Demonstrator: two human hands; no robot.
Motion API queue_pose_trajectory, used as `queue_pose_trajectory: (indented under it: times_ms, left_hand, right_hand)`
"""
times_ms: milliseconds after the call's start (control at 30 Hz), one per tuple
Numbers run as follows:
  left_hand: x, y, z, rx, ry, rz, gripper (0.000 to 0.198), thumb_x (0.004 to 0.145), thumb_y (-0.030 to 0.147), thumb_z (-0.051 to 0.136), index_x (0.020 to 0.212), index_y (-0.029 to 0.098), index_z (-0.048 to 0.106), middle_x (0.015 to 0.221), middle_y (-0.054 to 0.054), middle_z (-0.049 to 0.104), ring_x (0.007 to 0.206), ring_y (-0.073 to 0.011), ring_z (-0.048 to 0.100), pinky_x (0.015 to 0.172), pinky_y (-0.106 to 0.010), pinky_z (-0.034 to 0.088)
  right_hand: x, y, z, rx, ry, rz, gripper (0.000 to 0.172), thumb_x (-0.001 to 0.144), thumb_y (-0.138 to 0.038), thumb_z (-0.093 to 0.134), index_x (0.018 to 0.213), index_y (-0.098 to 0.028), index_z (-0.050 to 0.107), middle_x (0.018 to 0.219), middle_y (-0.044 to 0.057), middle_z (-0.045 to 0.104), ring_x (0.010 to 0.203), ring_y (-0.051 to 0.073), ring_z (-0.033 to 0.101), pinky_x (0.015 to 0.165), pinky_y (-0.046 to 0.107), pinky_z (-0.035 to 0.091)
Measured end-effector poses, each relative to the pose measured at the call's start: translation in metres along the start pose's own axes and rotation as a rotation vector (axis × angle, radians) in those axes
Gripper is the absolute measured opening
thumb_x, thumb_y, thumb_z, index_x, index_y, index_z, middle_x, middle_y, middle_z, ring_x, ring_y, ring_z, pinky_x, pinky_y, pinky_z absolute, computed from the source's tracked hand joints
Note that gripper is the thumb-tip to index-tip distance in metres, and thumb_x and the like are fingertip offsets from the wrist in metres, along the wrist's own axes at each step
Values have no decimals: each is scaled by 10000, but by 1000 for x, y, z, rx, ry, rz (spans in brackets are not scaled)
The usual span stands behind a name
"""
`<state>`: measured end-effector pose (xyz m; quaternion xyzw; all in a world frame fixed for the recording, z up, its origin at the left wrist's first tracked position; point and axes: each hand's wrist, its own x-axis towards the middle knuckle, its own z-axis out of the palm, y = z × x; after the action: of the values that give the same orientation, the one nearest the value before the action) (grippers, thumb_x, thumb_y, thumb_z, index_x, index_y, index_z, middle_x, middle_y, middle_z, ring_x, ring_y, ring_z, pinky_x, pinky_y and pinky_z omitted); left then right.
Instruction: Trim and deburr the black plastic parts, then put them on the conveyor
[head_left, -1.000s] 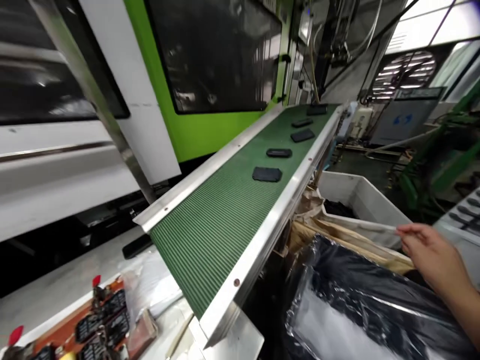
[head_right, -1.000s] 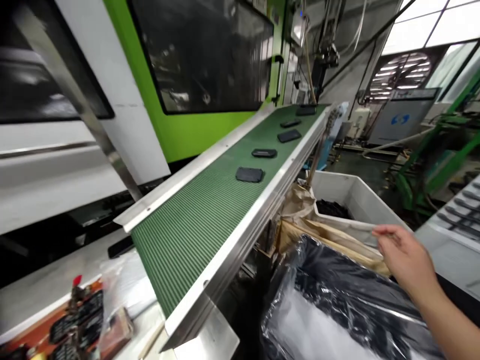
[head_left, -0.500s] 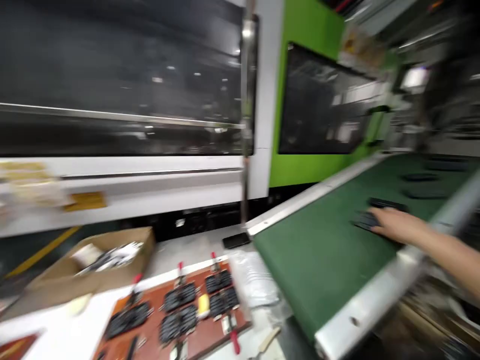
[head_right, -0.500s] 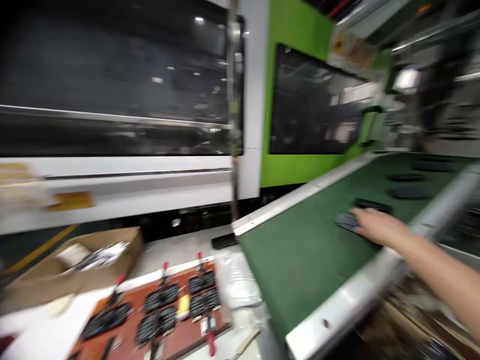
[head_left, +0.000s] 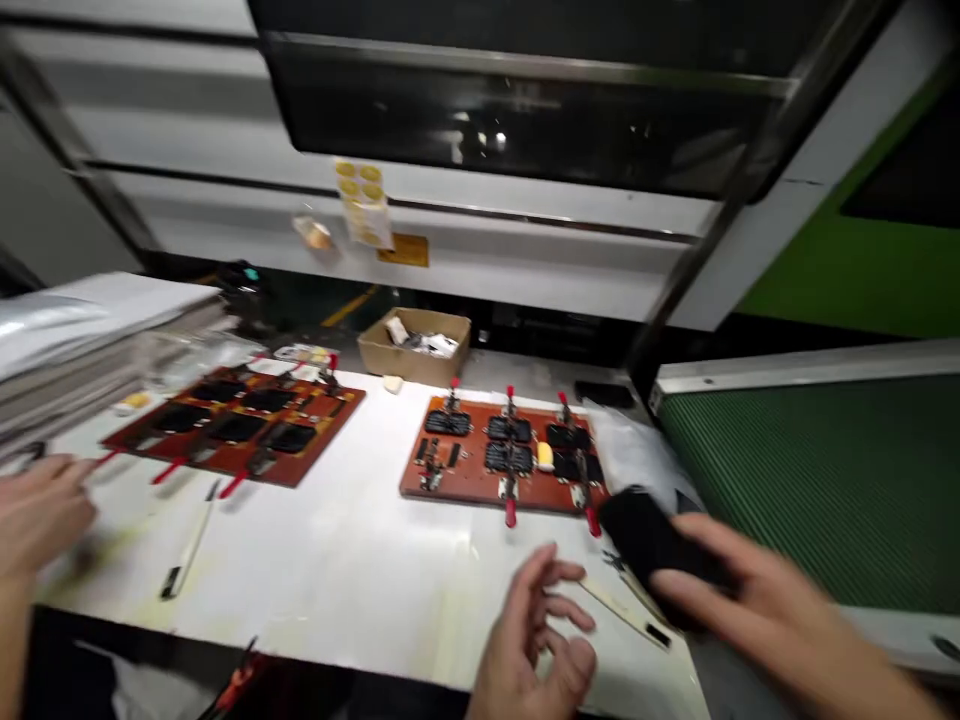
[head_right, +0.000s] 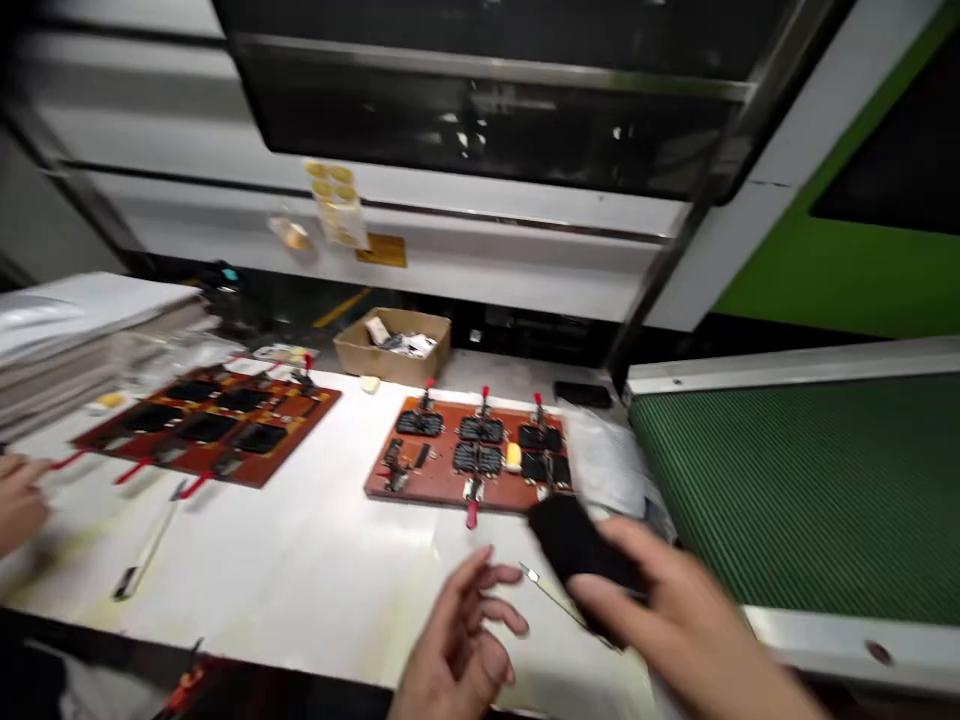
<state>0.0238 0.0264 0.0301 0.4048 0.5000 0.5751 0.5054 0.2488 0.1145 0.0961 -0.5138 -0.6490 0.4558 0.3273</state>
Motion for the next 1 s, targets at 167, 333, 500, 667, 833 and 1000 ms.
queue_pose_trajectory:
  times_ms: [167,333,500,667,833,1000]
  left_hand:
    - [-8,-9,-27,-240,-142,-90,821,999,429,772,1692,303,350,1560,-180,590,1240,-256,695,1002,-357,598]
    - [-30,-3,-56,-96,-72,-216,937,956,365,827,1717,358,279,1412,-111,678,1105,-219,715,978,-355,588]
    - [-18,-10,-53,107,-31,-204,531,934,372,832,1420,221,679,1173,-80,765,989,-185,716,884,-279,583]
    - [14,-21,-55,65,273,-90,265,1008,441,732,1075,186,752,927,-39,758,718,-130,659,626,-232,519]
    - [7,-9,-46,201,-15,-104,299,976,482,783,930,197,706,795,11,686,722,-112,622,718,-230,509]
    - [-3,-12,-26,297,-239,-248,293,932,410,838,1126,222,723,903,7,699,789,-111,624,750,-218,517]
  right_hand:
    - [-27,2,92,446,-296,273,447,932,-541,841,1280,-294,709,1060,37,751,892,211,693,812,330,616]
    - [-50,20,128,643,-445,372,492,922,-474,870,1337,-291,681,1244,61,723,994,210,686,866,325,612]
    - [-71,25,113,653,-478,424,517,932,-453,852,1392,-295,678,1193,53,727,877,173,656,807,301,614]
    - [-87,44,99,730,-409,488,564,952,-426,826,1466,-275,649,1307,85,682,942,186,643,763,289,639]
    - [-93,59,95,834,-362,424,543,978,-398,802,1480,-287,628,1297,76,679,959,179,627,746,261,629]
    - [-94,62,92,851,-322,388,431,1033,-365,753,1446,-315,642,1299,47,681,962,152,624,806,247,620]
